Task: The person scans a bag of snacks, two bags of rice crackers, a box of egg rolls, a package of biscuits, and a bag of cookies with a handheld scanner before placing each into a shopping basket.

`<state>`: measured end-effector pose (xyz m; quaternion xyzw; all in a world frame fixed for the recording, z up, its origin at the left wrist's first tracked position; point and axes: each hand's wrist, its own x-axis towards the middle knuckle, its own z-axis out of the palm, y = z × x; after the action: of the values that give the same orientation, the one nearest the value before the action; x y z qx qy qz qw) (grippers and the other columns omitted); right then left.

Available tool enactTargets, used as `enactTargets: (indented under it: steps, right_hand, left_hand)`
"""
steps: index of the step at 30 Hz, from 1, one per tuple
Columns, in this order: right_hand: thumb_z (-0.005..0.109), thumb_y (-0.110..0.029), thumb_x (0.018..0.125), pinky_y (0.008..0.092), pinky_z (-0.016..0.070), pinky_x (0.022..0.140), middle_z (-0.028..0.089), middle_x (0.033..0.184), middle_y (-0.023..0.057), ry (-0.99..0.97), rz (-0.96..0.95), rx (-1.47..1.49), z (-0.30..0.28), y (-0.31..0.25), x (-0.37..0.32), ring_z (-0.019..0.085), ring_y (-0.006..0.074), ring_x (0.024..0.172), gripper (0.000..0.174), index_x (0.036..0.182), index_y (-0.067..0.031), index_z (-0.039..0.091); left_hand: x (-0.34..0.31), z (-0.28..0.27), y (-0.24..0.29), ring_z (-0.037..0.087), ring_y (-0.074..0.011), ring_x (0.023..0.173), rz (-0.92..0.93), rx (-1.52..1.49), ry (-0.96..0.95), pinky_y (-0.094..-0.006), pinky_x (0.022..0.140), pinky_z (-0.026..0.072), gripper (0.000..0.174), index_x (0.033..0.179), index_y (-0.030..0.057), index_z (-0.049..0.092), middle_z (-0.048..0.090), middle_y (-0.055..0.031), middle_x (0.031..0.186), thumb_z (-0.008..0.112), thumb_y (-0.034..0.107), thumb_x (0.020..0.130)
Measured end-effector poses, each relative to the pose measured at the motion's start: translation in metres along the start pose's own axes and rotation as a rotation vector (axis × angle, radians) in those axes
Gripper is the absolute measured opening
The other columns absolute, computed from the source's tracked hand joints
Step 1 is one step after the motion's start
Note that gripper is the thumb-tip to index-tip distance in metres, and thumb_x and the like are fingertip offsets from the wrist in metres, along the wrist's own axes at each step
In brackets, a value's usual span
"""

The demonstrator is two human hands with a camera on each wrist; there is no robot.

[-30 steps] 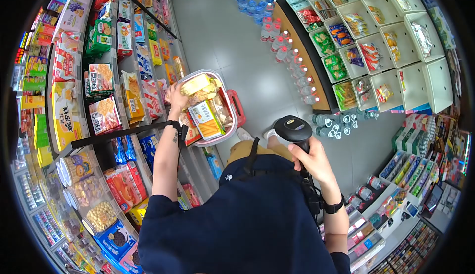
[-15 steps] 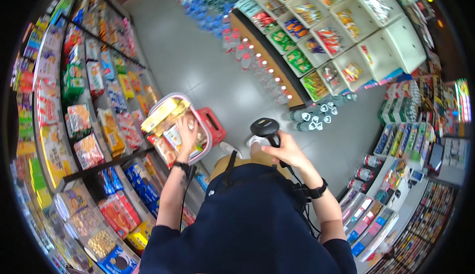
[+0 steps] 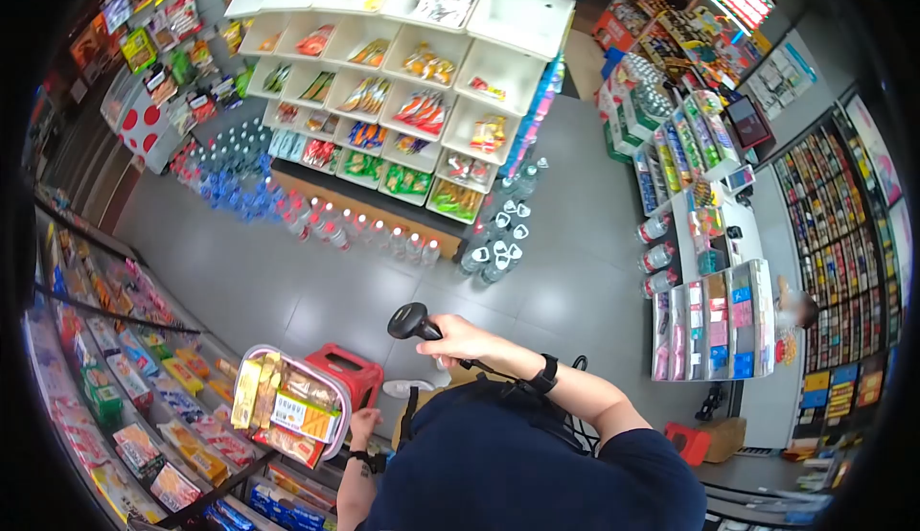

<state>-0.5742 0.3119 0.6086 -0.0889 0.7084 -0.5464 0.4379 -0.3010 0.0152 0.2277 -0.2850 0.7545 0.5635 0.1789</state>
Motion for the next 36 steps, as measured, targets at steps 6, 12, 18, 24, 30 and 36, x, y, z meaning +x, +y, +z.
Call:
enactTargets:
  steps: [6, 12, 18, 24, 30, 36]
  right_hand:
    - [0.074, -0.031, 0.089, 0.0256, 0.0518, 0.046, 0.062, 0.073, 0.0024, -0.034, -0.023, 0.007, -0.045, 0.009, -0.018, 0.062, 0.0099, 0.052, 0.040, 0.107, 0.0016, 0.060]
    - [0.075, -0.034, 0.091, 0.0242, 0.0506, 0.048, 0.061, 0.072, 0.0004, -0.182, -0.043, -0.051, -0.114, 0.043, -0.028, 0.061, 0.0082, 0.054, 0.042, 0.109, -0.0003, 0.057]
    - [0.073, -0.025, 0.093, 0.0243, 0.0521, 0.046, 0.063, 0.073, 0.0010, -0.283, 0.049, 0.066, -0.218, 0.123, -0.047, 0.064, 0.0089, 0.053, 0.031, 0.106, -0.0018, 0.057]
    - [0.072, -0.021, 0.092, 0.0278, 0.0555, 0.045, 0.066, 0.073, 0.0076, -0.312, 0.194, 0.157, -0.281, 0.174, -0.053, 0.068, 0.0149, 0.054, 0.027, 0.101, -0.0001, 0.057]
    - [0.074, -0.024, 0.092, 0.0265, 0.0571, 0.052, 0.067, 0.075, 0.0054, -0.428, 0.105, 0.132, -0.270, 0.175, -0.063, 0.069, 0.0140, 0.059, 0.030, 0.106, -0.0025, 0.059]
    - [0.073, -0.027, 0.092, 0.0263, 0.0551, 0.050, 0.067, 0.076, 0.0043, -0.510, 0.058, 0.031, -0.216, 0.151, -0.086, 0.067, 0.0127, 0.057, 0.033, 0.108, -0.0016, 0.060]
  left_hand:
    - [-0.012, 0.030, -0.049, 0.073, -0.0205, 0.074, -0.177, -0.158, 0.179, -0.0349, 0.067, 0.0614, 0.026, 0.105, -0.0067, 0.071, 0.074, -0.0139, 0.089, 0.074, 0.013, 0.087]
    - [-0.032, 0.096, -0.046, 0.067, -0.0165, 0.067, -0.242, -0.496, 0.379, -0.0290, 0.055, 0.0496, 0.016, 0.104, 0.0015, 0.066, 0.068, -0.0057, 0.077, 0.063, 0.012, 0.092]
    - [-0.075, 0.188, -0.003, 0.070, -0.0188, 0.069, -0.345, -0.460, 0.392, -0.0299, 0.052, 0.0492, 0.017, 0.104, 0.0032, 0.066, 0.068, -0.0059, 0.079, 0.062, 0.015, 0.093]
    - [-0.126, 0.245, 0.021, 0.071, -0.0170, 0.071, -0.394, -0.379, 0.327, -0.0293, 0.054, 0.0516, 0.015, 0.102, 0.0059, 0.067, 0.070, -0.0049, 0.083, 0.061, 0.016, 0.094]
    - [-0.156, 0.290, 0.002, 0.066, -0.0159, 0.063, -0.393, -0.467, 0.407, -0.0284, 0.053, 0.0496, 0.012, 0.096, 0.0028, 0.066, 0.069, -0.0055, 0.077, 0.064, 0.011, 0.088]
    - [-0.177, 0.314, -0.021, 0.062, -0.0138, 0.063, -0.225, -0.497, 0.470, -0.0296, 0.056, 0.0510, 0.011, 0.094, 0.0033, 0.068, 0.066, -0.0028, 0.073, 0.067, 0.011, 0.087]
